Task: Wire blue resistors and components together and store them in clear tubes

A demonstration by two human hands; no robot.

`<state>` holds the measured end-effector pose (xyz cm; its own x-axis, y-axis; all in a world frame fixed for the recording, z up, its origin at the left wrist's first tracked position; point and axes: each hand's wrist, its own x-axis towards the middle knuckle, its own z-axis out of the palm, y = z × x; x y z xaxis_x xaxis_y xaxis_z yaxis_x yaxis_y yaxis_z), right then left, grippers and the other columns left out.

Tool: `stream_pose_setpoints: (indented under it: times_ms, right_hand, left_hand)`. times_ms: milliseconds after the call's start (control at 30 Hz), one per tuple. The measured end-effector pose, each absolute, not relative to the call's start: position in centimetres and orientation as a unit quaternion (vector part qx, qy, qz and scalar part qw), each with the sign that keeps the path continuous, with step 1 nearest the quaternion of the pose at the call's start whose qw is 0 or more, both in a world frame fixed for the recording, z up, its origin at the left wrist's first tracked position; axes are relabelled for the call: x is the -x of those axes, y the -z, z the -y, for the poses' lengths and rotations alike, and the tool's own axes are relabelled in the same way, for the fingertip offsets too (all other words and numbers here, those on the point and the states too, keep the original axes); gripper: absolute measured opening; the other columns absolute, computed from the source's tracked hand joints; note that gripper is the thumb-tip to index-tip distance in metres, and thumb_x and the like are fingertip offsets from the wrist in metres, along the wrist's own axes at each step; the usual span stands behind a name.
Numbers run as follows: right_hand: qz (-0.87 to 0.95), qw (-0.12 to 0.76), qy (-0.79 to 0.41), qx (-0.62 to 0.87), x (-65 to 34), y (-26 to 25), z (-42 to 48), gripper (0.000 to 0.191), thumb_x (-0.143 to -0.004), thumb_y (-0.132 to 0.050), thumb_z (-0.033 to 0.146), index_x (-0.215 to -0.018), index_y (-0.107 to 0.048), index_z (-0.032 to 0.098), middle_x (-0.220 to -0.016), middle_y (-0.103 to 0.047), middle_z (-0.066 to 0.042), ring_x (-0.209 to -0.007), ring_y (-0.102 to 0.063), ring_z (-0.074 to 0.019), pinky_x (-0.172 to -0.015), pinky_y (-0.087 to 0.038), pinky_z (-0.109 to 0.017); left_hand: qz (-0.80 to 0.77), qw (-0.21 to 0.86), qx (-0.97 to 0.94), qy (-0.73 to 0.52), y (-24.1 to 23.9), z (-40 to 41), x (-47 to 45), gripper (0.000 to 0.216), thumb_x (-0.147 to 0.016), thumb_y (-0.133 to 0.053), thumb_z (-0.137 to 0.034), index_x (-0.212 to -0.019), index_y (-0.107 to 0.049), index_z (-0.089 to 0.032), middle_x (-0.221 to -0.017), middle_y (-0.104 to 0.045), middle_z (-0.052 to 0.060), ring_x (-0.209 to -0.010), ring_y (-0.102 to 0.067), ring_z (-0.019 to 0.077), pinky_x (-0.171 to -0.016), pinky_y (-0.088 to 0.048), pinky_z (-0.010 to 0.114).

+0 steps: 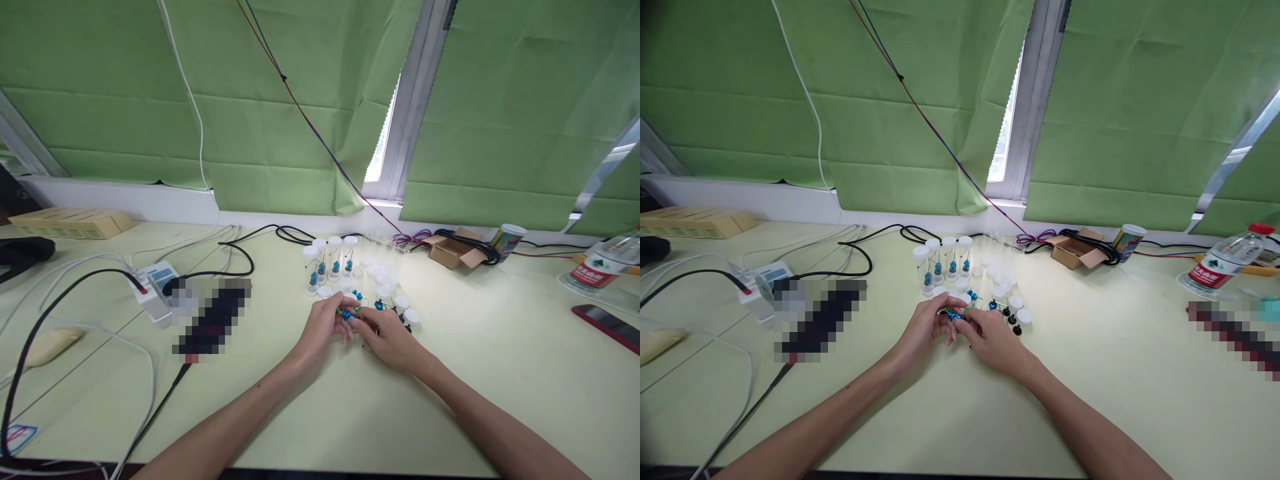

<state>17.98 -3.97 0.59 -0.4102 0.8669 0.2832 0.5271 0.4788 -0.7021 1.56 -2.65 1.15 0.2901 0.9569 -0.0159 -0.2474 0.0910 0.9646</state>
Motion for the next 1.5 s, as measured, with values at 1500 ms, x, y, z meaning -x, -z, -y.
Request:
stream_pose_setpoints:
  times_ms: [1500]
  right_hand:
    - [0.776,0.361,-0.268,0.442,-18.21,0.09,3.79,0.014,-0.094,-0.051,0.033,-0.086,-0.056,0.022,-0.054,-0.045,0.007,-0.051,-0.041,-0.0118,-0.056,-0.036,-0.025]
  left_hand:
    - [-0.364,0.639,-0.457,-0.501,-1.68,3.01,-1.86,0.039,-0.087,-0.051,-0.045,-0.092,-0.070,-0.011,-0.084,-0.066,0.009,-0.051,-0.054,0.0119,-0.046,-0.043,0.026]
